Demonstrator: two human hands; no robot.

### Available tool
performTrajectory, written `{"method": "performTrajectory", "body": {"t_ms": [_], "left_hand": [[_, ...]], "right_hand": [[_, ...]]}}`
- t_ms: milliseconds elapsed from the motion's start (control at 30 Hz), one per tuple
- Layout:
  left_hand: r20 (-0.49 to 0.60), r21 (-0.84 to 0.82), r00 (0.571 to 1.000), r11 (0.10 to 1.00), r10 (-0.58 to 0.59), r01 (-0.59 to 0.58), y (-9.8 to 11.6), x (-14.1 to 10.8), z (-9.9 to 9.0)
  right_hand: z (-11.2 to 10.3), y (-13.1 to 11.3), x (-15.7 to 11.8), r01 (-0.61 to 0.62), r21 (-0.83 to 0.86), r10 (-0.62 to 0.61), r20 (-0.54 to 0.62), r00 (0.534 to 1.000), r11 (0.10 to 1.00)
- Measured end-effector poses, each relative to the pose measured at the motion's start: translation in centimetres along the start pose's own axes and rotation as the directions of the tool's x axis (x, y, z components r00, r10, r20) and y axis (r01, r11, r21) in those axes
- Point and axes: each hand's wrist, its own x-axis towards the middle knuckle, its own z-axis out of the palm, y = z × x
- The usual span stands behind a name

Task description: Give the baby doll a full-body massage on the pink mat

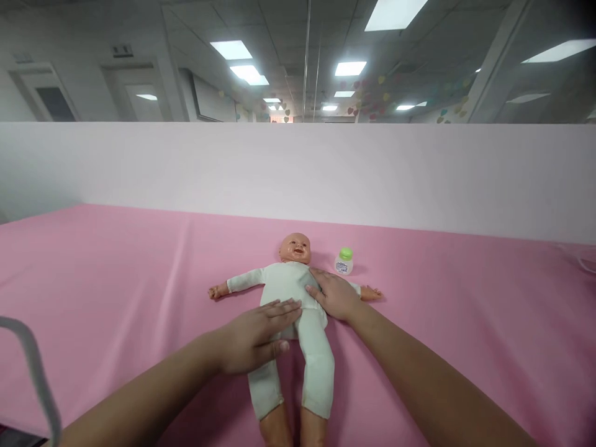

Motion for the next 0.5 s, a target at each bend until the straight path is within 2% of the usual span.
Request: {"method": "performTrajectory", "body": {"t_ms": [133, 300, 500], "left_hand": [[-0.056, 0.019, 0.992, 0.994, -0.111, 0.112, -3.1, 3.1, 0.1], [-0.178, 0.025, 0.957, 0.971, -0.23, 0.238, -6.6, 6.7, -0.4], [-0.318, 0.016, 0.914, 0.962, -0.253, 0.272, -9.3, 7.8, 0.4]], "right_hand": [[0.1, 0.0, -0.1, -0.006, -0.004, 0.006, 0.001, 1.0, 1.0], [-0.1, 0.0, -0.2, 0.012, 0.003, -0.012, 0.002, 1.0, 1.0], [-0.4, -0.4, -0.3, 0.013, 0.051, -0.013, 0.007, 1.0, 0.999]]}}
